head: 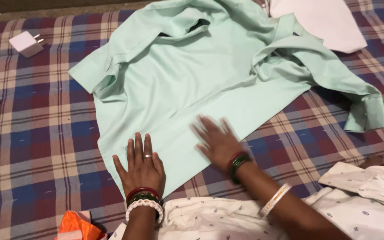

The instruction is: The person folds a light green shirt on a bed by smoothing it out and folding the sleeves and bottom.

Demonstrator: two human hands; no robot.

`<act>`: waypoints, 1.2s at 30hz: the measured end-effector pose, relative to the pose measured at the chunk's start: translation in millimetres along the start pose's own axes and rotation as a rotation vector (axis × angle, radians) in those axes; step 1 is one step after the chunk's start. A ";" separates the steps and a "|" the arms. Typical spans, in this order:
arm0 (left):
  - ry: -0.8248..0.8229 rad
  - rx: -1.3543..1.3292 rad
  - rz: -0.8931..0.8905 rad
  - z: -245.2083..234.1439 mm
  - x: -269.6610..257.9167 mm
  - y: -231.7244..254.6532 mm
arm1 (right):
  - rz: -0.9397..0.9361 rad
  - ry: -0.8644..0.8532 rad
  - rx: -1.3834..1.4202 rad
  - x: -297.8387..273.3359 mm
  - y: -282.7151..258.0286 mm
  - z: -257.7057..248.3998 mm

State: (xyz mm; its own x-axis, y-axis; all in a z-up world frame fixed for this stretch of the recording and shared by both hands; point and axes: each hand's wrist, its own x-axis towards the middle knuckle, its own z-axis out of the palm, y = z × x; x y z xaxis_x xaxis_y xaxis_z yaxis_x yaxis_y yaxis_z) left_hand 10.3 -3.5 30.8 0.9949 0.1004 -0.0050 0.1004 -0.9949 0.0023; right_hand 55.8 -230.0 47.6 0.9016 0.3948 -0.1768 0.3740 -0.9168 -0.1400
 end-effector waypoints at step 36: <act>-0.179 -0.053 0.002 -1.7 3.7 -1.9 | 0.415 0.131 -0.120 5.9 135.9 31.7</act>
State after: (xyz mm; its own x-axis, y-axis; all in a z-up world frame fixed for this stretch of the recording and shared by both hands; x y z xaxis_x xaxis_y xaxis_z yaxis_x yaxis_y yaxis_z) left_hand 13.8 -1.3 32.4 0.9790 0.0915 -0.1824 0.1030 -0.9932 0.0549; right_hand 105.1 -350.4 -3.4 0.9976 -0.0112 -0.0680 -0.0091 -0.9994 0.0319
